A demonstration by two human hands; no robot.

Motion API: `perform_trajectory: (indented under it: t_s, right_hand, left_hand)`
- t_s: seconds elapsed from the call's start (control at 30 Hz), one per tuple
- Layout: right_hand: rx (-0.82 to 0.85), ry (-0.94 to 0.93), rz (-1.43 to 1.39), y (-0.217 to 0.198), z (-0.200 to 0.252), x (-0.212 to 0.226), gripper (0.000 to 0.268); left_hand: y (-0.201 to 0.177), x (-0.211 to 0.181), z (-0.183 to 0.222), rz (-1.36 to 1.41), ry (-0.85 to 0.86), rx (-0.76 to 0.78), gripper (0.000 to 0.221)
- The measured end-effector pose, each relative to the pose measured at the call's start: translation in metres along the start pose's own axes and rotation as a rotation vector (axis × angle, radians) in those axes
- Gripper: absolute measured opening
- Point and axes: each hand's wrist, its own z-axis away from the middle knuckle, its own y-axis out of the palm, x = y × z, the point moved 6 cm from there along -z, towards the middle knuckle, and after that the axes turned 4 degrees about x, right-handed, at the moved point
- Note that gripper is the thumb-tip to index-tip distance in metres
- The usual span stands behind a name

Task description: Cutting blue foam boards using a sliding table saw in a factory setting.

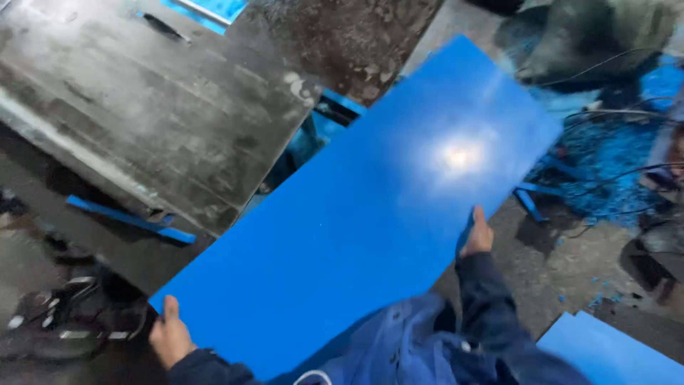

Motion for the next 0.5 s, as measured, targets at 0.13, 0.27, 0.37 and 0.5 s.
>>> perform_trajectory:
  t_s: [0.13, 0.27, 0.37, 0.5]
  right_hand:
    - [-0.091, 0.127, 0.309, 0.057, -0.094, -0.005, 0.064]
    - [0.152, 0.179, 0.142, 0.134, -0.141, -0.019, 0.064]
    - [0.191, 0.229, 0.096, 0.172, -0.152, -0.025, 0.059]
    - [0.232, 0.316, 0.174, 0.219, -0.167, -0.01, 0.066]
  left_hand:
    - [-0.013, 0.027, 0.044, -0.179, -0.379, -0.286, 0.067]
    - [-0.028, 0.126, 0.05, -0.209, -0.515, -0.496, 0.073]
    - [-0.005, 0.101, 0.036, -0.024, -0.471, -0.37, 0.07]
    - [0.054, 0.056, 0.011, -0.164, -0.571, -0.301, 0.066]
